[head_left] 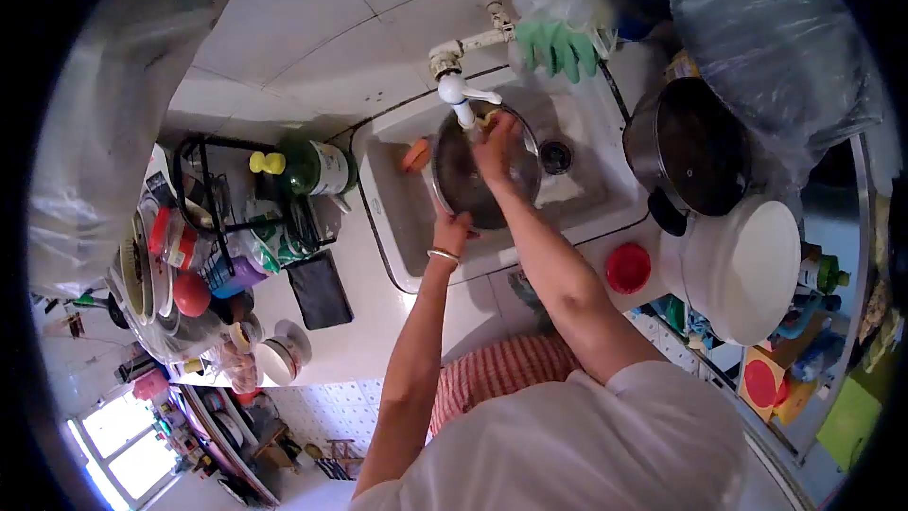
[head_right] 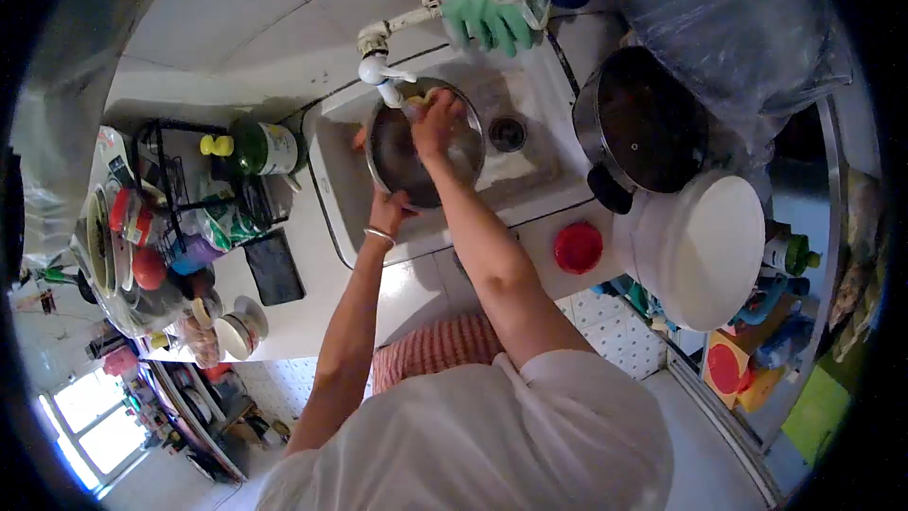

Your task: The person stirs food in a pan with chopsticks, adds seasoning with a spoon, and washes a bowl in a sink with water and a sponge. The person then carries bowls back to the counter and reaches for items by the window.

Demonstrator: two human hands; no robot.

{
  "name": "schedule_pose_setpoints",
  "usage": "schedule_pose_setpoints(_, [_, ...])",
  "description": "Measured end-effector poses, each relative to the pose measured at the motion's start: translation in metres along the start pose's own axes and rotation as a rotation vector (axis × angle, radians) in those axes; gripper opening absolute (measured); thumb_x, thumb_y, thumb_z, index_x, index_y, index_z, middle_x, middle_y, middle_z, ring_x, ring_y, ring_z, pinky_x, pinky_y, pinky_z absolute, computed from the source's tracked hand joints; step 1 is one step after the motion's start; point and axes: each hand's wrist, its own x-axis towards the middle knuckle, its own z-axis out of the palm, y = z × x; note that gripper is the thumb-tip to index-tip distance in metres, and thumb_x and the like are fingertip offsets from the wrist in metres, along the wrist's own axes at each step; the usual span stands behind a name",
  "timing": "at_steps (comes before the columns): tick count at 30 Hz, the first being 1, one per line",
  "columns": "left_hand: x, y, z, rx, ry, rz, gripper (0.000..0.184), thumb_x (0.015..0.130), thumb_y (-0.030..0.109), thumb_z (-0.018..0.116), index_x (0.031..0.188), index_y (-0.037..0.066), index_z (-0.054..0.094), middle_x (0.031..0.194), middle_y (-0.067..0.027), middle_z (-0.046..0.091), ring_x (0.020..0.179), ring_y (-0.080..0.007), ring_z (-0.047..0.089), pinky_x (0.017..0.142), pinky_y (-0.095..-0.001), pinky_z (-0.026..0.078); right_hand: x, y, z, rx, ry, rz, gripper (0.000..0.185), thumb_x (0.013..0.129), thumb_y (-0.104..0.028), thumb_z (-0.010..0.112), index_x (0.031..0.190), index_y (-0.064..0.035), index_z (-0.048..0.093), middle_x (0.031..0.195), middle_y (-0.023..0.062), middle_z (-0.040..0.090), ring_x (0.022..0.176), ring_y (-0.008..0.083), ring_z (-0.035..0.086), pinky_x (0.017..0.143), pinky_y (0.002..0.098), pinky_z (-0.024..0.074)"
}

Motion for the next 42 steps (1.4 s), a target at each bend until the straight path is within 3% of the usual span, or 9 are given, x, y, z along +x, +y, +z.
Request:
schedule_pose_setpoints(8, [0.016,0.007,-0.033,-0.179,-0.117,-0.023,0.037,0.078,0.008,0.052,0.115,0.010,0.049,0.100,-0.0080,0.058,0.083,-0.0195,0.061,0.063,-0.0308,0.053,-0.063,-0.013,-0.029,0.375,-0.853,-0.192,0.032,0.082,-0.010,0.055,0.113,-0.0091,0.053,0.105,0.0170,0.059,0.099,0.0359,0.056,0.081,0.0416,0.0466])
schedule_pose_setpoints(15, [0.015,0.001,-0.033,-0.024,-0.070,0.252,0.082,0.066,-0.006,0.044,0.141,0.020,0.021,0.127,-0.0116,0.046,0.107,-0.0274,0.052,0.082,-0.0330,0.050,-0.027,0.043,-0.038,-0.012,-0.561,0.004,0.021,0.085,-0.014,0.055,0.106,-0.0091,0.052,0.105,0.0126,0.055,0.094,0.0287,0.057,0.073,0.0376,0.0491])
schedule_pose_setpoints(17, [0.011,0.011,-0.026,-0.043,-0.057,0.160,0.091,0.064,-0.010,0.041,0.144,0.022,0.014,0.133,-0.0122,0.040,0.120,-0.0301,0.043,0.094,-0.0335,0.044,-0.007,0.049,-0.045,-0.481,-0.229,-0.579,0.014,0.084,-0.014,0.054,0.096,-0.0069,0.054,0.106,0.0127,0.051,0.093,0.0313,0.055,0.071,0.0372,0.0491])
schedule_pose_setpoints(22, [0.037,0.007,-0.025,0.257,0.004,0.495,0.087,0.069,-0.007,0.044,0.145,0.022,0.012,0.129,-0.0153,0.046,0.114,-0.0291,0.051,0.089,-0.0342,0.047,-0.052,0.043,-0.038,0.167,-0.491,0.042,0.016,0.078,-0.007,0.054,0.094,-0.0086,0.057,0.107,0.0116,0.049,0.097,0.0329,0.052,0.079,0.0427,0.0466])
schedule_pose_setpoints(28, [0.030,-0.014,-0.030,0.413,-0.030,0.346,0.088,0.073,-0.003,0.047,0.145,0.026,0.005,0.118,-0.0210,0.055,0.091,-0.0330,0.064,0.070,-0.0399,0.056,-0.014,0.073,-0.025,-0.259,-0.474,-0.241,0.021,0.086,-0.018,0.054,0.104,-0.0093,0.059,0.113,0.0174,0.053,0.108,0.0334,0.048,0.086,0.0427,0.0439])
schedule_pose_setpoints(30, [0.027,0.000,-0.030,0.469,-0.048,0.222,0.089,0.073,-0.002,0.048,0.144,0.026,0.004,0.117,-0.0220,0.055,0.089,-0.0334,0.064,0.069,-0.0410,0.056,0.017,0.051,-0.044,-0.520,-0.321,-0.856,0.021,0.078,-0.016,0.058,0.098,-0.0102,0.058,0.106,0.0123,0.051,0.098,0.0330,0.052,0.084,0.0427,0.0448])
schedule_pose_setpoints(34, [0.030,0.024,-0.022,0.545,-0.107,-0.016,0.090,0.074,0.001,0.052,0.144,0.026,0.001,0.113,-0.0230,0.057,0.086,-0.0342,0.065,0.068,-0.0420,0.057,0.029,-0.002,-0.047,-0.184,-0.469,-0.584,0.020,0.079,-0.021,0.056,0.097,-0.0138,0.058,0.103,0.0096,0.052,0.098,0.0290,0.054,0.082,0.0417,0.0458])
schedule_pose_setpoints(36, [0.050,0.015,-0.032,0.587,-0.149,-0.067,0.090,0.075,0.002,0.053,0.144,0.026,0.001,0.110,-0.0221,0.058,0.084,-0.0344,0.065,0.065,-0.0406,0.058,0.033,0.008,-0.041,-0.312,-0.561,-1.339,0.021,0.082,-0.025,0.054,0.101,-0.0161,0.058,0.102,0.0079,0.054,0.098,0.0263,0.055,0.082,0.0416,0.0462])
schedule_pose_setpoints(42, [0.058,0.023,-0.026,0.354,-0.121,-0.076,0.087,0.074,0.001,0.053,0.142,0.029,0.007,0.113,-0.0170,0.054,0.086,-0.0341,0.063,0.059,-0.0415,0.059,0.020,0.058,-0.053,-0.517,-0.403,-0.561,0.018,0.083,-0.017,0.053,0.100,-0.0161,0.060,0.099,0.0093,0.057,0.091,0.0280,0.057,0.074,0.0416,0.0487])
